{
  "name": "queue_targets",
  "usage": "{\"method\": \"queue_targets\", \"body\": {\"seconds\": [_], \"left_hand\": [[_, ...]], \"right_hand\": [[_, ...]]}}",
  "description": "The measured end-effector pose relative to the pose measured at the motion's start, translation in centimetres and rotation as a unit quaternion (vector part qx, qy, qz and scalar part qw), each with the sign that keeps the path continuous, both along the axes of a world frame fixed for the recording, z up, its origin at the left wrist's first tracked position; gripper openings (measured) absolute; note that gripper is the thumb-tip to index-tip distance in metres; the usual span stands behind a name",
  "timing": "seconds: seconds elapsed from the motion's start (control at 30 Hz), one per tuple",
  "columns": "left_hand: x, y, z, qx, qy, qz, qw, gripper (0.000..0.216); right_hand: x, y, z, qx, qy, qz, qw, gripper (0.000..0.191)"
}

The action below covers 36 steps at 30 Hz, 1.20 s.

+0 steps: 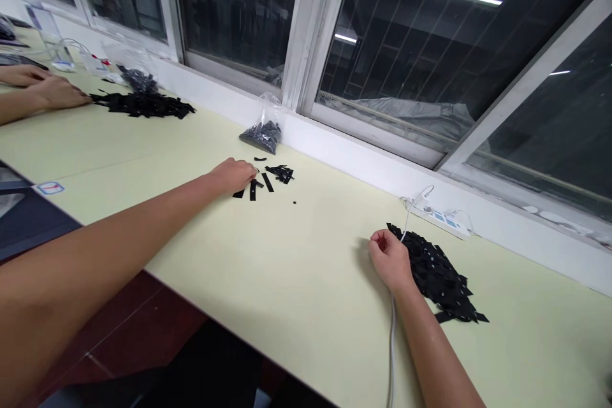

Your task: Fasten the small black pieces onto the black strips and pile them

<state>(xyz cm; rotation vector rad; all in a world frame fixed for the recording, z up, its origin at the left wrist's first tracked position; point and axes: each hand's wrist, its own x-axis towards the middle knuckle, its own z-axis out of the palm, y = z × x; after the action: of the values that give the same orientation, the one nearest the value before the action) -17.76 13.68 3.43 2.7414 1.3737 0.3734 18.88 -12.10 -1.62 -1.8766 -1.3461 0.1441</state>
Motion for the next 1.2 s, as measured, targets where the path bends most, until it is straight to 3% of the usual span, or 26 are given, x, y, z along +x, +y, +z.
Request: {"method": "queue_targets", "body": {"seconds": [0.07, 0.13, 0.27, 0.37, 0.5, 0.67, 1.03, 1.2], "left_hand": [[1.1, -0.8, 0.8, 0.017, 0.034, 0.006, 0.999, 0.021], [3.1, -2.3, 1.7, 0.003, -0.006, -0.007, 1.0, 0.024], [9.6, -6.5, 2.6, -0.039, -0.097, -0.161, 0.981, 0.017], [14.9, -9.9, 1.4, -0.06, -0.146, -0.256, 0.954, 0.012], [19.3, -13.3, -1.6, -0.129, -0.211, -0.279, 0.928, 0.017], [19.6, -14.4, -3.9, -0.211, -0.256, -0.258, 0.907, 0.02], [18.9, -14.7, -3.7, -0.232, -0.343, -0.299, 0.86, 0.024], [19.6, -15.1, -4.4, -0.237, -0.346, -0.286, 0.861, 0.017]], "right_hand": [[-0.1, 0.1, 0.0, -0.001, 0.001, 0.0, 1.0, 0.011], [-0.4, 0.1, 0.1, -0.001, 0.007, 0.002, 1.0, 0.012], [-1.6, 0.4, 0.3, 0.032, 0.07, 0.059, 0.995, 0.031], [-2.2, 0.6, 0.3, 0.054, 0.138, 0.096, 0.984, 0.051], [-1.9, 0.6, 0.2, 0.055, 0.163, 0.108, 0.979, 0.056], [-1.4, 0.7, -0.2, 0.035, 0.155, 0.089, 0.983, 0.039], [-1.5, 0.6, 0.0, 0.017, 0.214, 0.078, 0.974, 0.044], [-1.6, 0.7, -0.2, 0.001, 0.264, 0.093, 0.96, 0.045]]}}
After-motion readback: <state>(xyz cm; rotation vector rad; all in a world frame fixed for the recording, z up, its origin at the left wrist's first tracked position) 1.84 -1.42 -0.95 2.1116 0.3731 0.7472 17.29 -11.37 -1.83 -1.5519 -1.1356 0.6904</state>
